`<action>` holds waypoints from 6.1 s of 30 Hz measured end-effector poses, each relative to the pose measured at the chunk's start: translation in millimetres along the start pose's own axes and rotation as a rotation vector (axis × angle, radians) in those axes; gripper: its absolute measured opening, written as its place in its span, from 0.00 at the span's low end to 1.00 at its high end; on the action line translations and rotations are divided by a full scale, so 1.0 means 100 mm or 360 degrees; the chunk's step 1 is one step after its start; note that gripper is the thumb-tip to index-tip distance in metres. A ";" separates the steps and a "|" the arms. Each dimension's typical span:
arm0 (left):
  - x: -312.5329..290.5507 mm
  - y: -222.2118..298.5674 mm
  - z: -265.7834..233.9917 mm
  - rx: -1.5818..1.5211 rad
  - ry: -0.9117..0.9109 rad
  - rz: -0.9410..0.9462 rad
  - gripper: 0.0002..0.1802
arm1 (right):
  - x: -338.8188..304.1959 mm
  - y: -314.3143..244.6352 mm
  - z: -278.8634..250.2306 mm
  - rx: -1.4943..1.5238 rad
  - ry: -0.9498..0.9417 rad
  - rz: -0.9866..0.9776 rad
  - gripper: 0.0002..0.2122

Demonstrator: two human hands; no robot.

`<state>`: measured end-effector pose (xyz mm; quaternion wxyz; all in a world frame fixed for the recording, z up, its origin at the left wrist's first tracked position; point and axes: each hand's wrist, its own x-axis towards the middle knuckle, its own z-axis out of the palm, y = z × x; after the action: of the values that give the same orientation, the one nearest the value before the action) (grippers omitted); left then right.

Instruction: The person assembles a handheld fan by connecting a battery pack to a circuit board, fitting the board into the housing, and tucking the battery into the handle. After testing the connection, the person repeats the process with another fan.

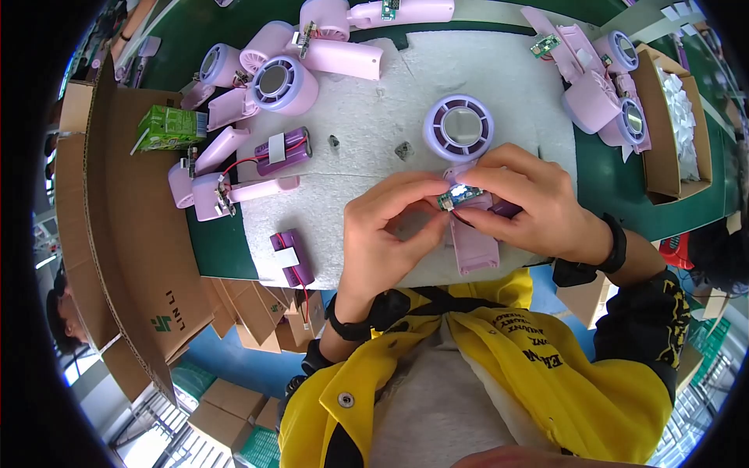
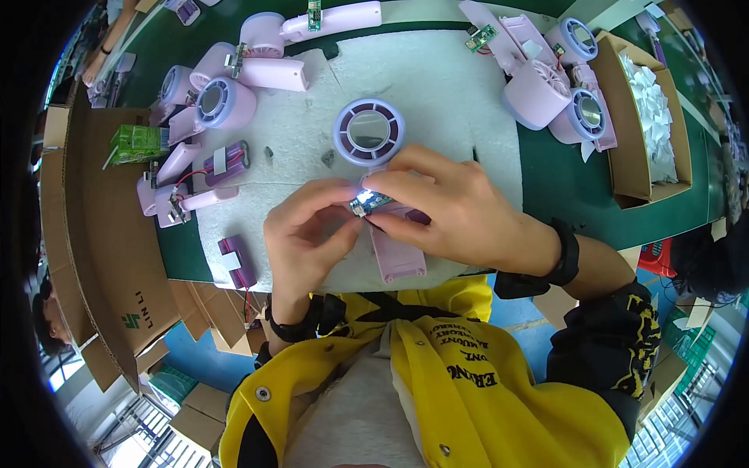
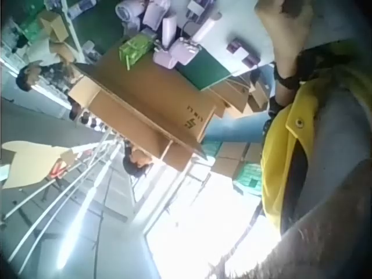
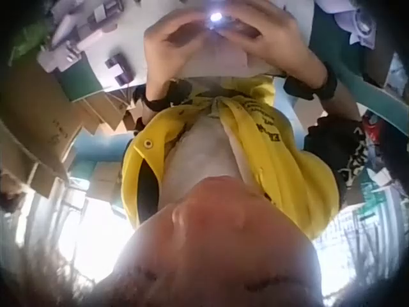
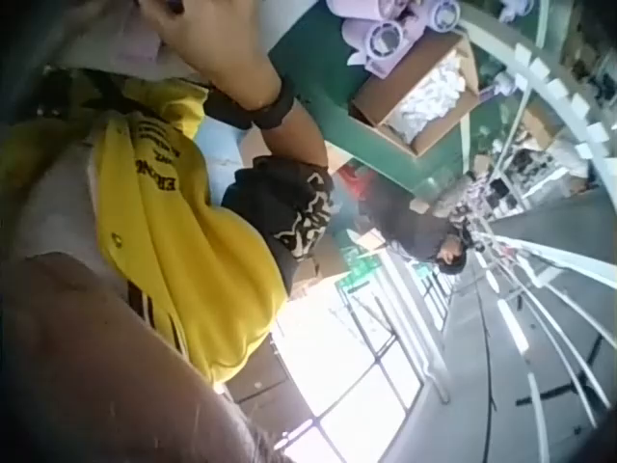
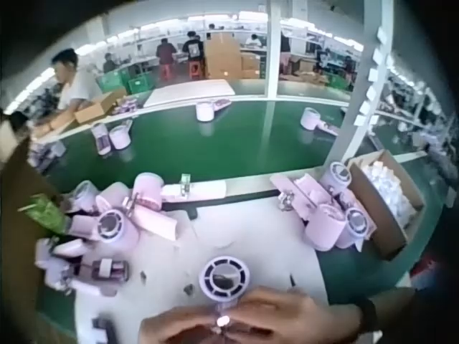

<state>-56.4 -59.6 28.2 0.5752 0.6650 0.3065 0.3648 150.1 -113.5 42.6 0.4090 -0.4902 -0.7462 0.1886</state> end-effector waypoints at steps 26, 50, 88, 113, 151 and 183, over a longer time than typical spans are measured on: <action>0.05 0.03 0.02 0.0463 -0.0020 0.0318 0.16 | -0.03 -0.02 0.02 -0.0030 0.0053 0.0123 0.20; 0.07 -0.02 -0.02 0.0106 -0.0178 0.0027 0.23 | 0.00 -0.13 -0.06 -0.0037 -0.0017 0.0274 0.14; 0.11 0.09 0.07 0.0067 -0.0208 -0.0347 0.20 | 0.03 -0.12 -0.15 -0.0517 -0.0247 0.0044 0.15; 0.10 0.07 -0.06 0.0225 -0.0180 -0.0085 0.21 | 0.17 -0.01 -0.45 -0.0080 -0.0672 0.0226 0.26; 0.04 0.06 0.14 0.0591 0.0021 0.0097 0.23 | -0.02 -0.21 -0.56 -0.0565 -0.0584 0.0118 0.08; 0.06 -0.07 0.12 0.0452 0.0080 0.0144 0.22 | -0.14 -0.04 -1.17 -0.0637 0.0130 0.0874 0.05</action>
<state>-43.0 -60.7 21.2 0.4505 0.7435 0.3389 0.3598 243.5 -142.1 109.3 0.2684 -0.7505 -0.5916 0.1216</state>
